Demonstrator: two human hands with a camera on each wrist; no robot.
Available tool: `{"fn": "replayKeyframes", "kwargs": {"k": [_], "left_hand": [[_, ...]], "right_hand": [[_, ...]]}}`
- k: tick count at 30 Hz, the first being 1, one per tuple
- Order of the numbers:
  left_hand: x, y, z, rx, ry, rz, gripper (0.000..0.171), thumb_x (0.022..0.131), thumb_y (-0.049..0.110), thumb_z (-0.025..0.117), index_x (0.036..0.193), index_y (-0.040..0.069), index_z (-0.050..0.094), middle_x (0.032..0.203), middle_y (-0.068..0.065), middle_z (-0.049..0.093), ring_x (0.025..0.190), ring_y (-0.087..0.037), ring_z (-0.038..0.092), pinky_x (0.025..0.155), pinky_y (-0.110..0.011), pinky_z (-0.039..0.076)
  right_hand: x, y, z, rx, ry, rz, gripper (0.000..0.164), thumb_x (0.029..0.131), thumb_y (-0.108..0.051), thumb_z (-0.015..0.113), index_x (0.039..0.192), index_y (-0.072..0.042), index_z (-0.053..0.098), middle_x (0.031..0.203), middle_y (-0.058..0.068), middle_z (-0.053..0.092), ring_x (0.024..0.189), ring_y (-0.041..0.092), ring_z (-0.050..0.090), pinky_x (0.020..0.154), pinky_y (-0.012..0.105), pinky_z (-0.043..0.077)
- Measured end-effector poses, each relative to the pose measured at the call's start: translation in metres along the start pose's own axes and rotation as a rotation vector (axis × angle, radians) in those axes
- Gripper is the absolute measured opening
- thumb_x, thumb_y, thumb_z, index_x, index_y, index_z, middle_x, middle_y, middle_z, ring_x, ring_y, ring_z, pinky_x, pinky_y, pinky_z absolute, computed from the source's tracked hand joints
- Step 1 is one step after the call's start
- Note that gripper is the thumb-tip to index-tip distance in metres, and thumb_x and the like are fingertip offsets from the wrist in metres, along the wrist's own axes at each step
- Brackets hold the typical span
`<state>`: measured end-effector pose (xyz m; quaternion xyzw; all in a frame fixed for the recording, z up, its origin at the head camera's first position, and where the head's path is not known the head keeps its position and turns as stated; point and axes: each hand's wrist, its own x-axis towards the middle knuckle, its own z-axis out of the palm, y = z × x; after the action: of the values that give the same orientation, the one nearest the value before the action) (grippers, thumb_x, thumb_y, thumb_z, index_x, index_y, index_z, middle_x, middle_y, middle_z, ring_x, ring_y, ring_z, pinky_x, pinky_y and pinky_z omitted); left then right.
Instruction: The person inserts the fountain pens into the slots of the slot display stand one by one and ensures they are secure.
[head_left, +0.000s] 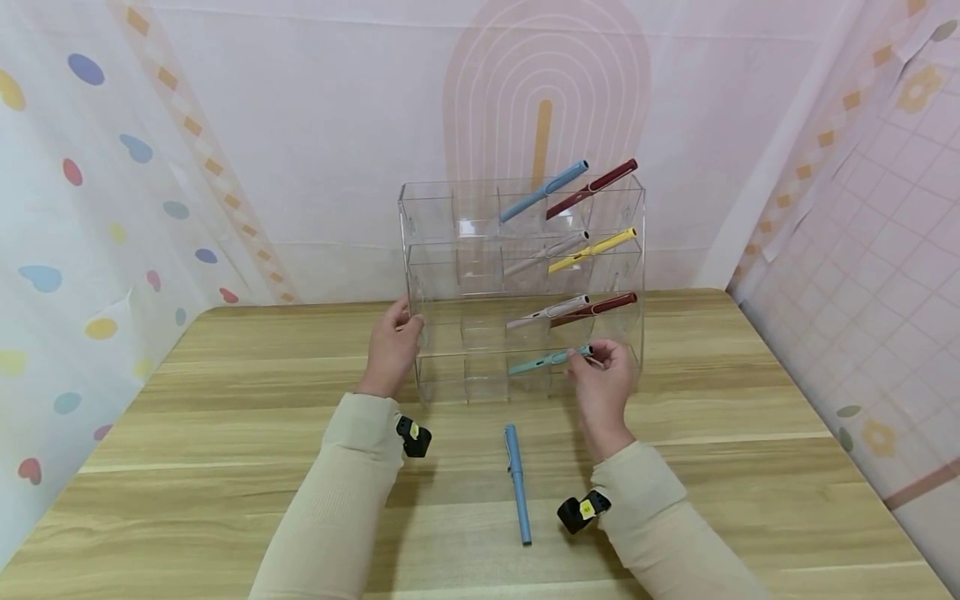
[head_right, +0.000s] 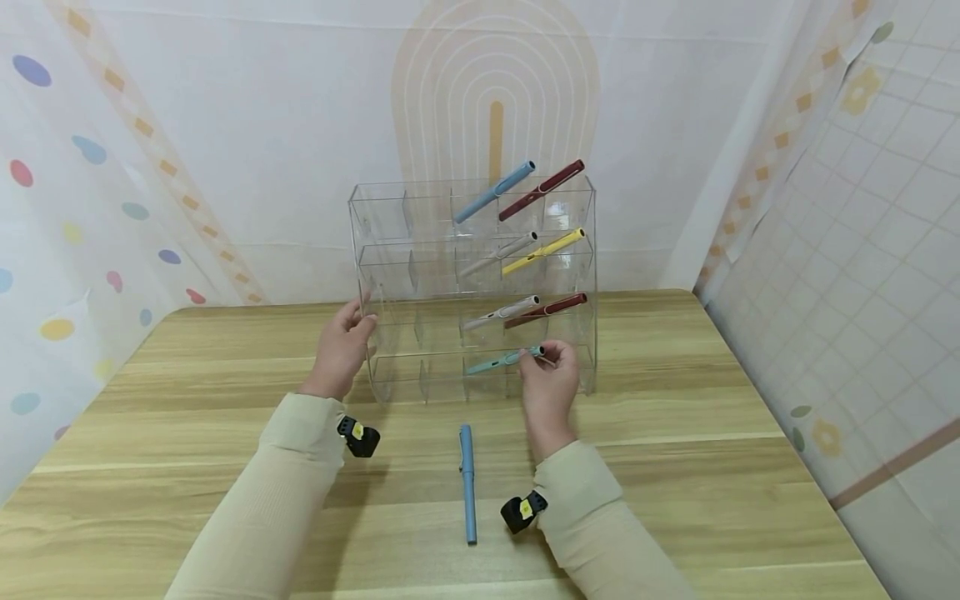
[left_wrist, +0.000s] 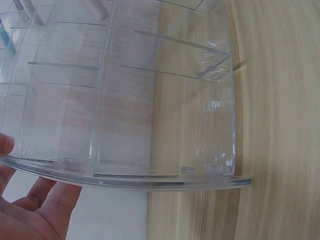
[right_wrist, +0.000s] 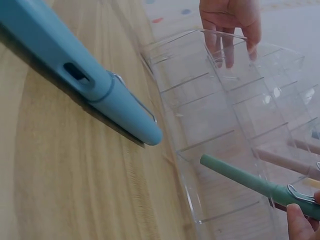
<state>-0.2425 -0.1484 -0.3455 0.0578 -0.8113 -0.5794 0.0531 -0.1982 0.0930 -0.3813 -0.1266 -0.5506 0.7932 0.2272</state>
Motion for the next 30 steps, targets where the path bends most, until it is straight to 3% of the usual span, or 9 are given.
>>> {"fn": "replayKeyframes", "kwargs": {"k": [13,30], "left_hand": [[-0.0002,-0.0009,-0.0011,0.015,0.002,0.017,0.05,0.1,0.016,0.044,0.149,0.013,0.038,0.127,-0.02,0.049,0.092,-0.025,0.05,0.068,-0.024,0.042],[-0.0004,-0.0018,-0.0006,0.007,-0.006,0.021,0.05,0.1,0.017,0.044,0.15,0.014,0.036,0.13,-0.019,0.049,0.1,-0.031,0.05,0.071,-0.028,0.041]], "right_hand": [[-0.0058,0.006,-0.0017,-0.082,-0.05,0.005,0.022,0.086,0.011,0.06,0.097,-0.001,0.046,0.092,0.006,0.045,0.069,0.005,0.056,0.06,0.019,0.05],[-0.0093,0.0084,-0.0071,-0.096,-0.102,-0.032,0.022,0.085,0.011,0.059,0.094,-0.002,0.044,0.091,0.005,0.046,0.072,0.007,0.054,0.063,0.02,0.048]]}}
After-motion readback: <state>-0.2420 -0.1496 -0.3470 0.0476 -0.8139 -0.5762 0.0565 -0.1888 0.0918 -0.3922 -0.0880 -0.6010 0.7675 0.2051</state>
